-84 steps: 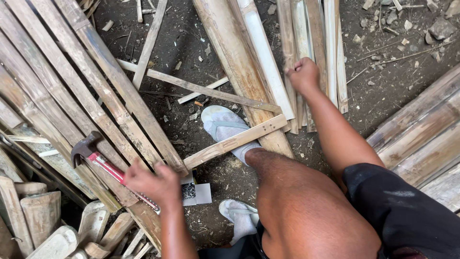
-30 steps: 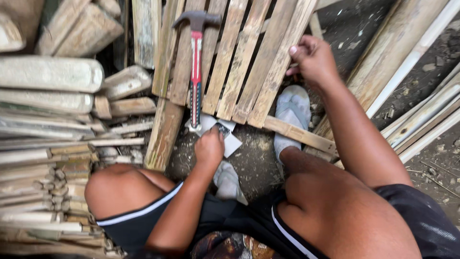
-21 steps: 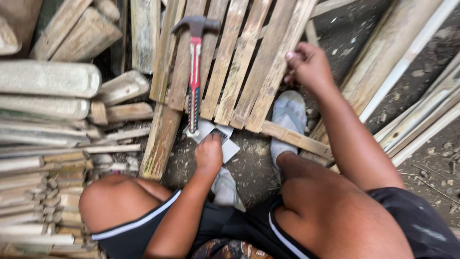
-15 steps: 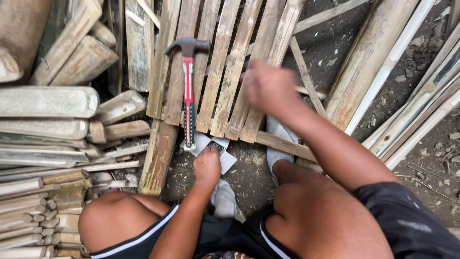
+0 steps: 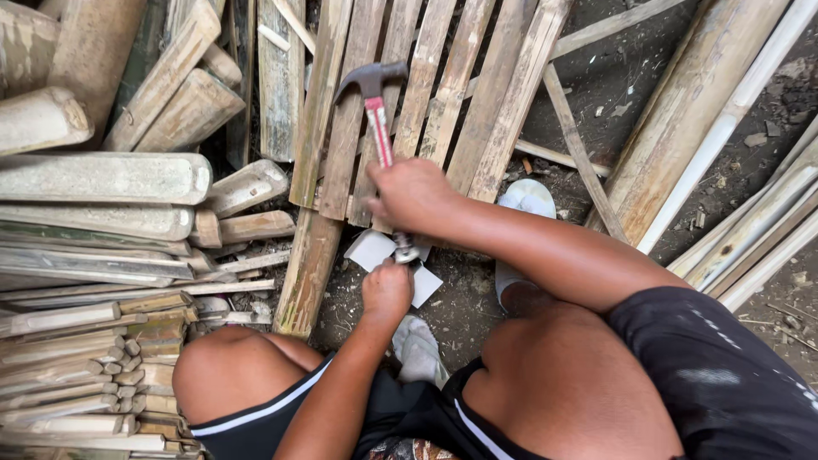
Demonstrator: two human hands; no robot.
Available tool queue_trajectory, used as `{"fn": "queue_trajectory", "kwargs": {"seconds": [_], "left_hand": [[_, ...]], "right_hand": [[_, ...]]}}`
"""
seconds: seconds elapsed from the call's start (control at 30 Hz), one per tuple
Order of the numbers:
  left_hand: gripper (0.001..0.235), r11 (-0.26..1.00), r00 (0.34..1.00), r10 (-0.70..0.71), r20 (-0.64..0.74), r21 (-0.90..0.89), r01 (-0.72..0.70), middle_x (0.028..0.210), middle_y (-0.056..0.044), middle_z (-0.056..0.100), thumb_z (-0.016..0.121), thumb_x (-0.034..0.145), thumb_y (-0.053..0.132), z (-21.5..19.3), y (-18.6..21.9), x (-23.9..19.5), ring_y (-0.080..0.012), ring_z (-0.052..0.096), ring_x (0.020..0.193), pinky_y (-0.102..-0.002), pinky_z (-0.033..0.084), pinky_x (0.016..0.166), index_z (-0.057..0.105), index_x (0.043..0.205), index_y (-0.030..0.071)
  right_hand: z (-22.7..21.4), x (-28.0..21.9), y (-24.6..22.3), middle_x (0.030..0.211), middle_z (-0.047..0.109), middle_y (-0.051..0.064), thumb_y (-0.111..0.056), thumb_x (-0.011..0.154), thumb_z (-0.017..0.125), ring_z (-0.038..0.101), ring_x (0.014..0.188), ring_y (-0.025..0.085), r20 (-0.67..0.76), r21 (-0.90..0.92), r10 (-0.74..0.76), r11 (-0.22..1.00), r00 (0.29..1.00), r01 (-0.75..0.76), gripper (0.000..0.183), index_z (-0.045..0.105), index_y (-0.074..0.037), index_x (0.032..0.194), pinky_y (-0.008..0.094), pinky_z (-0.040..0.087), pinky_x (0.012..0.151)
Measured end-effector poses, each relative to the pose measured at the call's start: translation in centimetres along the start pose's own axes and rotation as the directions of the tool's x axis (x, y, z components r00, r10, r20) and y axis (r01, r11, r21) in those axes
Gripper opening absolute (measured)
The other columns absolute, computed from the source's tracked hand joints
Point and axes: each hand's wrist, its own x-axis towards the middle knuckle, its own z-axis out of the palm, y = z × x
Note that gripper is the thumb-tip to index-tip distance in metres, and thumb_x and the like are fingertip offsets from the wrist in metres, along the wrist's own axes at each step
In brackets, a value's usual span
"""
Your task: The person is assembling a wooden structure by hammering nails into wooden planks. They repeatedly pick up planks, position them, and secure them with nails using a hammer.
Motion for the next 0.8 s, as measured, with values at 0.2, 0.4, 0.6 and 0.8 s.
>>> {"fn": "queue_trajectory", "kwargs": {"seconds": [0.2,0.4,0.6,0.8], "left_hand": [[0.021,0.956,0.986,-0.019,-0.165,-0.293,-0.030,0.091,-0.023,0.069,0.065,0.087,0.015,-1.6,0.8,-0.3,-0.0452,0.068,0.082,-0.056,0.055,0.075,0.063,0.104,0.003],[0.023,0.881,0.977,-0.141,-0.160,-0.470,0.051,0.098,-0.021,0.073,0.073,0.085,0.010,-2.4,0.1,0.0,-0.0411,0.070,0.090,-0.049,0.056,0.081,0.072,0.107,0.005],[0.016,0.840,0.964,-0.070,-0.255,-0.536,-0.081,0.098,-0.019,0.075,0.073,0.089,0.009,-7.1,3.1,-0.9,-0.0388,0.072,0.091,-0.044,0.057,0.082,0.076,0.105,0.005],[0.017,0.702,0.847,-0.020,-0.531,-0.611,-0.366,0.104,-0.016,0.075,0.069,0.094,0.005,-15.1,11.8,7.9,-0.0319,0.075,0.093,-0.038,0.059,0.083,0.072,0.110,0.003]], "right_hand": [[-2.8,-5.6,5.0,0.096,0.059,0.027,-0.001,0.089,0.061,0.065,0.071,0.041,-0.273,-0.048,0.126,0.988,0.954,-0.144,0.057,0.049,-0.006,0.145,0.052,0.054,0.056],[-6.3,-12.0,7.0,0.117,0.065,0.024,-0.002,0.104,0.057,0.066,0.085,0.020,-0.269,0.504,0.184,0.863,0.945,-0.024,0.045,0.046,-0.007,0.147,0.033,0.055,0.065],[-7.3,-18.5,8.0,0.104,0.060,0.008,-0.029,0.112,0.055,0.061,0.081,0.009,-0.440,0.784,0.186,0.557,0.878,0.275,0.048,0.036,-0.004,0.148,0.023,0.054,0.066],[-2.9,-17.6,13.3,0.083,0.063,0.012,-0.034,0.117,0.051,0.064,0.076,0.020,-0.639,0.542,0.493,0.833,0.590,-0.109,0.037,0.059,0.000,0.132,0.036,0.052,0.072]]}}
